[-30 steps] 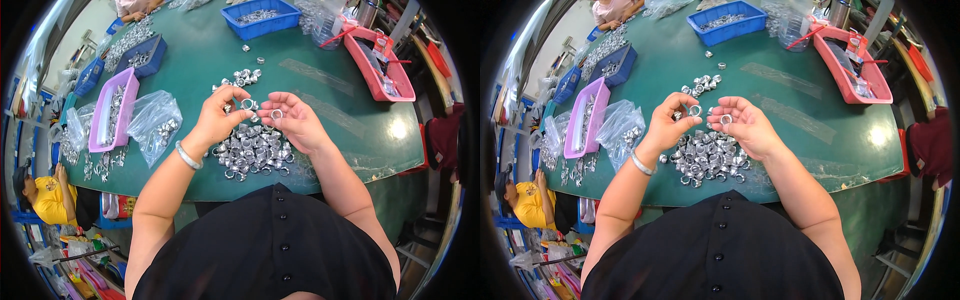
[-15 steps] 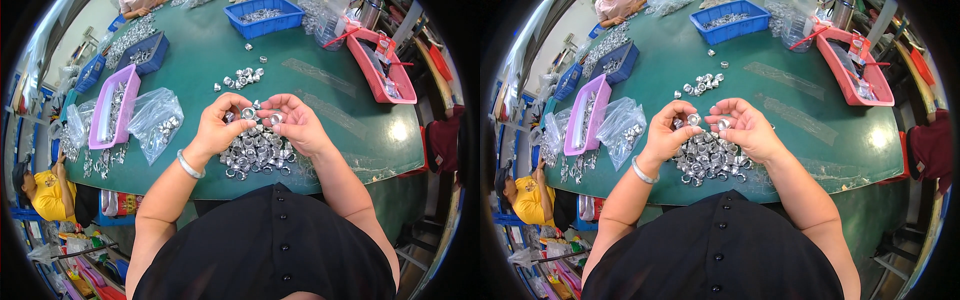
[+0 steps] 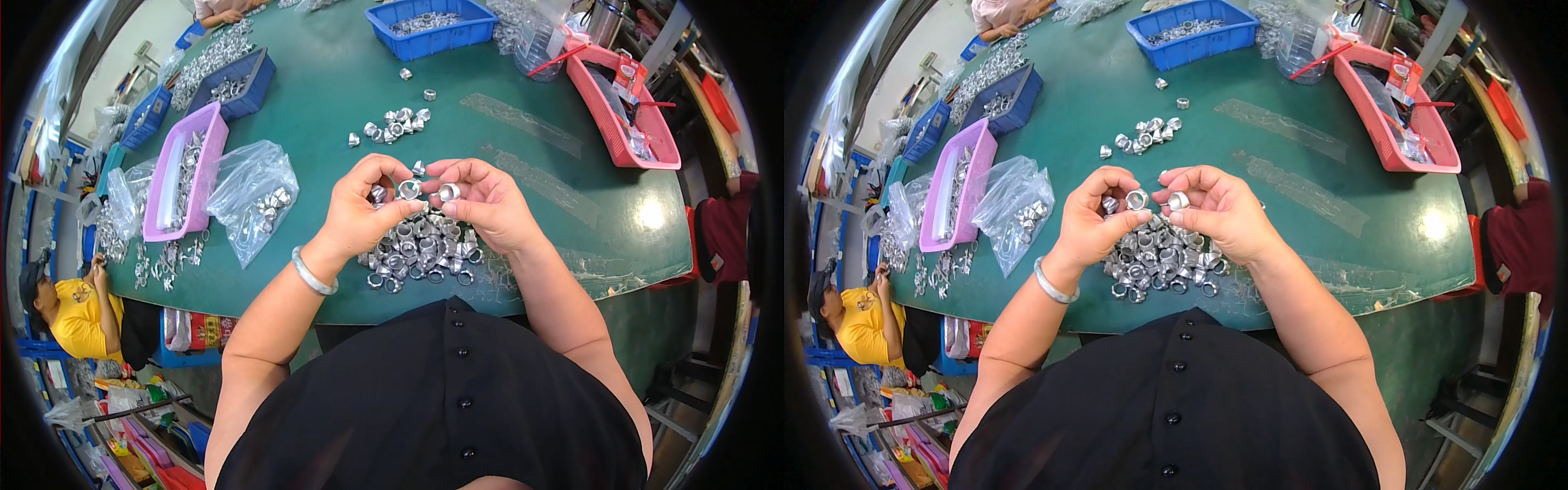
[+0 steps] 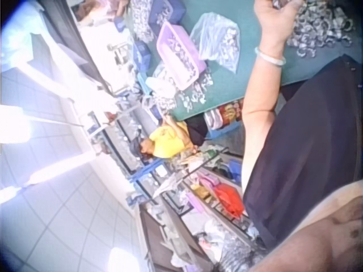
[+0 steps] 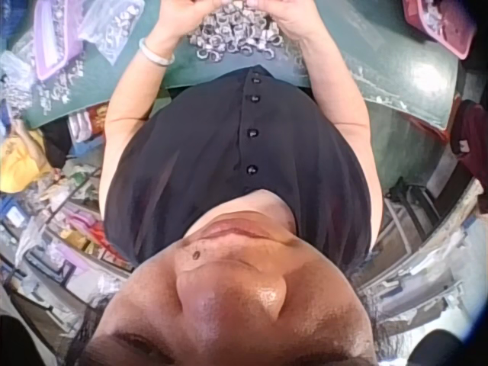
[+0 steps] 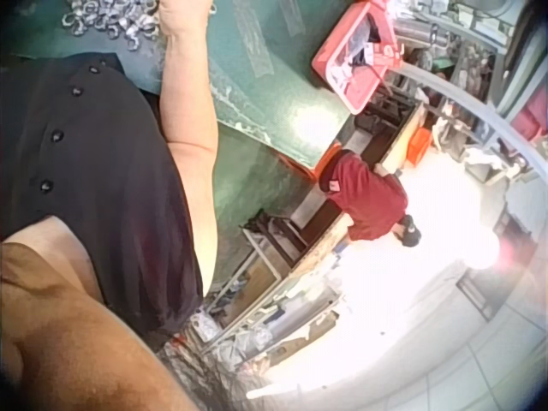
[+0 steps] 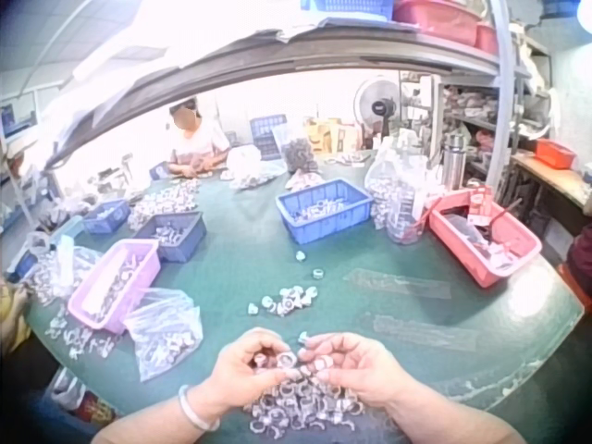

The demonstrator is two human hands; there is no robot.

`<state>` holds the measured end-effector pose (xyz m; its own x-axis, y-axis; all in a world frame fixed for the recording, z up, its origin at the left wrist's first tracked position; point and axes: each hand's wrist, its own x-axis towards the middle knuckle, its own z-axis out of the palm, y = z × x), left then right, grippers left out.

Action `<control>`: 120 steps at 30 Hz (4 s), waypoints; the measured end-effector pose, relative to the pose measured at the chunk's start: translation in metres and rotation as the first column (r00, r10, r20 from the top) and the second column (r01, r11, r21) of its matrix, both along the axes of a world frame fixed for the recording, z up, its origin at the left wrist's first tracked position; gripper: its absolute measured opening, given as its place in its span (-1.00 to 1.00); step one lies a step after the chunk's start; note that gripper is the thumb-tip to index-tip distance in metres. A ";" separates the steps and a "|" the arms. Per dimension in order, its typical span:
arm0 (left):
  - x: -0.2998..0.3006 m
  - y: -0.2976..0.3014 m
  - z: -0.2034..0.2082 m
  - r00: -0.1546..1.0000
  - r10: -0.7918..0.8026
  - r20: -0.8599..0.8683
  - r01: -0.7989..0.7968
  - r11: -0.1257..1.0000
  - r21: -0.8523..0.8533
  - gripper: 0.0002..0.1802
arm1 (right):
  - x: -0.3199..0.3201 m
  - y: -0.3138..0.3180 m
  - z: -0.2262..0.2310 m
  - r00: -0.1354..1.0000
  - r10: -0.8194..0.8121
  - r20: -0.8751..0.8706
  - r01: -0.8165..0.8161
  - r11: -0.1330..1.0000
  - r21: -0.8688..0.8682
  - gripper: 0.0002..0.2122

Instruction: The person assembles metal ring components by picking up metal pieces from a pile and joining them together by hand.

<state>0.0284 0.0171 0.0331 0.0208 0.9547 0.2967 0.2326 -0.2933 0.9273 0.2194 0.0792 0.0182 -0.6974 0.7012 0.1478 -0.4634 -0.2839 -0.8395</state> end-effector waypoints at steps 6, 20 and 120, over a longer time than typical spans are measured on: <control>0.005 -0.003 0.004 0.997 0.046 -0.067 -0.046 0.999 0.000 -0.68 | 0.003 0.001 -0.002 0.998 0.017 0.055 -0.017 1.000 -0.010 -0.74; 0.013 -0.013 -0.004 0.533 0.201 0.822 0.374 0.815 -0.442 -0.78 | 0.002 -0.004 0.003 0.999 0.017 0.044 -0.015 0.998 -0.053 -0.64; -0.086 0.051 -0.037 0.900 0.054 0.433 -0.019 0.996 -0.083 -0.56 | -0.126 0.091 -0.012 0.671 -0.622 0.404 -0.483 0.047 0.874 -0.78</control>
<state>-0.0577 0.0683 -0.0038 -0.1289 0.9722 0.1957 -0.1889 -0.2178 0.9575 0.0929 0.1699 0.0066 -0.8897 0.3513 0.2915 0.2991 0.9310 -0.2092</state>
